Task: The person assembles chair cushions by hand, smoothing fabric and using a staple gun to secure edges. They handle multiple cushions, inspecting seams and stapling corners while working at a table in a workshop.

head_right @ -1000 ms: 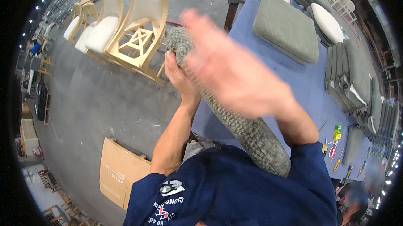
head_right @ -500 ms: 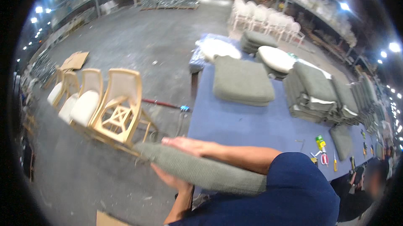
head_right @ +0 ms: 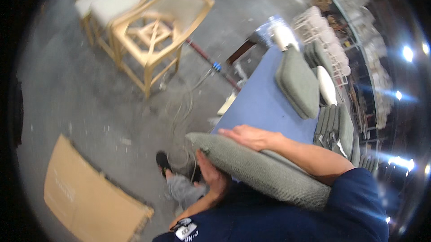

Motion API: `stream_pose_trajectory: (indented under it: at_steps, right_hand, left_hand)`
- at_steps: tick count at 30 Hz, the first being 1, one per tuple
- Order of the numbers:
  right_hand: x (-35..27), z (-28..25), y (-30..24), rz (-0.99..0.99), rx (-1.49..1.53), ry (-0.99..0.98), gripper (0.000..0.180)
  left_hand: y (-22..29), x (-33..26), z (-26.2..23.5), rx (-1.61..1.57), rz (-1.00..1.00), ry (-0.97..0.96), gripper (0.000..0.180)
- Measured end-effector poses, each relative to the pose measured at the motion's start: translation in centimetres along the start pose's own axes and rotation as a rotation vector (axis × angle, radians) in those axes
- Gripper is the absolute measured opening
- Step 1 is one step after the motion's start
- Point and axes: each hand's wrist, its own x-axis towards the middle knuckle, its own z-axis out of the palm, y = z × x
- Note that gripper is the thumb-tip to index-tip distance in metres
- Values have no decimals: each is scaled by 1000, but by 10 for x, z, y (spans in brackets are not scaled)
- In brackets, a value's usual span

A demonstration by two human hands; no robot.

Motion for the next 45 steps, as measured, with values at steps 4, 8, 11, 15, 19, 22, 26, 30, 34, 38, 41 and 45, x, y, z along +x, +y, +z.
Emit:
stream_pose_trajectory:
  at_steps: [4, 8, 11, 15, 19, 22, 26, 30, 34, 38, 41, 45]
  right_hand:
    - [57, 24, -1, -287, 25, 270, 56]
    - [48, 11, -9, -405, -122, 510, 49]
    - [31, 2, 24, -303, -107, 539, 48]
    - [10, 2, 50, -339, 75, 654, 51]
    - [-19, 11, 72, -325, 297, 741, 56]
    - [-39, 46, 97, -375, 426, 709, 57]
    - [-103, 82, 142, -364, 415, 691, 59]
    - [-155, 150, 222, -339, 527, 569, 64]
    - [-166, 224, 322, -220, 756, 587, 69]
    - [-142, 314, 395, -1, 1066, 717, 69]
    - [-152, 341, 398, -90, 1282, 846, 63]
    - [-133, 405, 438, 151, 1588, 1296, 54]
  left_hand:
    - [-27, 13, -20, -389, -310, 169, 43]
    - [-43, 26, -30, -687, -398, 301, 34]
    - [-42, 57, -25, -774, -21, 190, 34]
    - [-8, 73, 0, -803, -342, 149, 60]
    - [10, 68, 14, -492, -135, -64, 55]
    - [3, 60, 16, -434, -46, -230, 41]
    - [25, 46, 14, -130, 138, -167, 42]
    - [42, 19, 20, 28, 270, -126, 37]
    - [54, -6, 15, -43, 410, -336, 40]
    - [51, -5, 12, -94, 354, -417, 39]
    - [18, 16, -17, 90, 671, -323, 41]
    - [66, -16, -19, 12, 71, -345, 45]
